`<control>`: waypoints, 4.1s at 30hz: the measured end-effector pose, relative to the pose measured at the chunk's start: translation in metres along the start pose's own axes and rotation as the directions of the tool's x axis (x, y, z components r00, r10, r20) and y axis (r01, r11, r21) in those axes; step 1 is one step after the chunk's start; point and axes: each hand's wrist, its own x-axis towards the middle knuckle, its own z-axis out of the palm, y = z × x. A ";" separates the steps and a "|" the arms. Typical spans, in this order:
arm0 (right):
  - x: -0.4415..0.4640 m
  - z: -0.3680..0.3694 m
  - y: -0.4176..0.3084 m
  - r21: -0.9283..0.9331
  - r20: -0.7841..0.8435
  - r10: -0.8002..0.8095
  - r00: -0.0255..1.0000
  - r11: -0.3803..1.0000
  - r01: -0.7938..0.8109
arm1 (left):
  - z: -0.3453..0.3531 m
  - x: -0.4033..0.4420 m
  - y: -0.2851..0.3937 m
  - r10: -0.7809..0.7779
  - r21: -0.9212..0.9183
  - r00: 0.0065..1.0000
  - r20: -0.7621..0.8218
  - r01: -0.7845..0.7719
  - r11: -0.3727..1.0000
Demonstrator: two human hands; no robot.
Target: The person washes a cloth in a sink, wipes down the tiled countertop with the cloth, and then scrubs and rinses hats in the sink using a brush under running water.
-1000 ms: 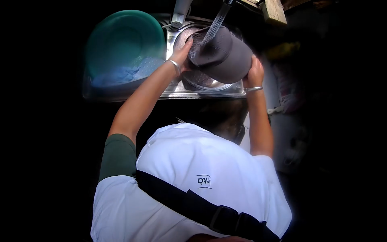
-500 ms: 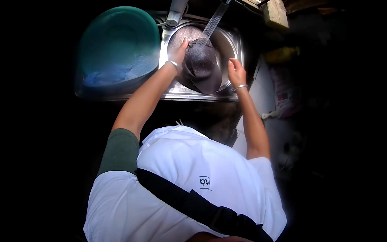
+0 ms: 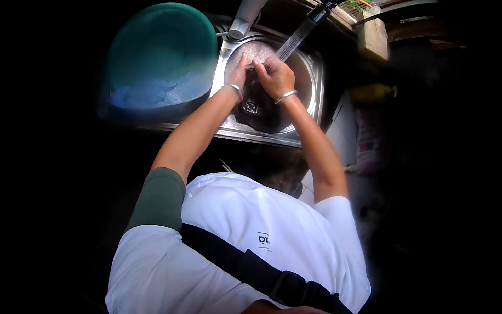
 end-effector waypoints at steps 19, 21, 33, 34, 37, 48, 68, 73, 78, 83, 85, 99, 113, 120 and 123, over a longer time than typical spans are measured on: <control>0.016 -0.011 0.088 0.153 0.586 0.200 0.785 0.924 -0.350 | -0.006 0.035 -0.004 0.094 0.161 0.963 0.254 -0.138 0.977; 0.018 -0.035 0.063 0.182 0.486 0.243 0.840 0.912 -0.369 | -0.008 0.035 -0.001 0.140 0.313 0.970 0.197 -0.198 0.929; -0.016 -0.036 0.082 0.891 0.348 0.644 0.682 -0.001 -0.454 | -0.021 -0.040 -0.028 -0.103 0.584 0.982 -0.161 0.179 0.791; -0.022 -0.031 0.077 0.902 0.388 0.646 0.658 -0.118 -0.416 | -0.019 -0.043 -0.031 -0.145 0.536 0.973 -0.181 0.221 0.815; -0.039 -0.010 0.078 0.872 0.484 0.578 0.657 -0.253 -0.420 | -0.023 -0.039 -0.037 -0.206 0.389 0.970 -0.133 0.242 0.889; -0.030 0.021 0.029 0.631 0.776 0.278 0.566 -0.362 -0.686 | -0.037 -0.043 -0.020 -0.067 0.539 0.987 -0.144 0.135 0.831; -0.024 -0.011 0.012 0.819 0.486 0.321 0.812 0.157 -0.552 | -0.005 -0.049 0.025 0.271 0.797 0.749 0.604 -0.560 -0.228; -0.025 -0.009 0.004 0.830 0.205 0.322 0.924 0.443 -0.338 | 0.006 -0.038 0.025 0.269 0.838 0.800 0.536 -0.543 -0.054; -0.022 -0.020 0.006 0.834 0.204 0.217 0.955 0.471 -0.286 | 0.023 -0.054 0.033 0.220 0.828 0.811 0.543 -0.560 0.021; -0.027 -0.023 0.014 0.921 0.302 0.273 0.913 0.163 -0.354 | 0.016 -0.038 0.038 -0.031 0.792 0.800 0.599 -0.586 0.168; -0.028 -0.028 0.006 0.937 0.282 0.270 0.921 0.128 -0.324 | 0.024 -0.044 0.048 -0.125 0.782 0.780 0.614 -0.579 0.231; 0.011 -0.001 0.023 0.866 0.174 0.511 0.842 0.328 -0.378 | 0.033 -0.034 0.011 0.137 0.775 0.819 0.556 -0.452 -0.441; -0.011 -0.018 0.057 0.582 0.604 0.397 0.690 0.372 -0.723 | -0.016 -0.011 0.027 -0.207 0.826 0.935 0.289 -0.135 0.547; -0.050 -0.028 0.050 0.389 0.626 0.291 0.723 0.687 -0.614 | -0.025 -0.027 0.021 0.151 0.901 0.897 0.415 -0.428 0.071; -0.055 -0.020 0.054 0.438 0.603 0.281 0.747 0.666 -0.604 | -0.030 -0.020 0.016 0.241 0.867 0.866 0.439 -0.478 0.140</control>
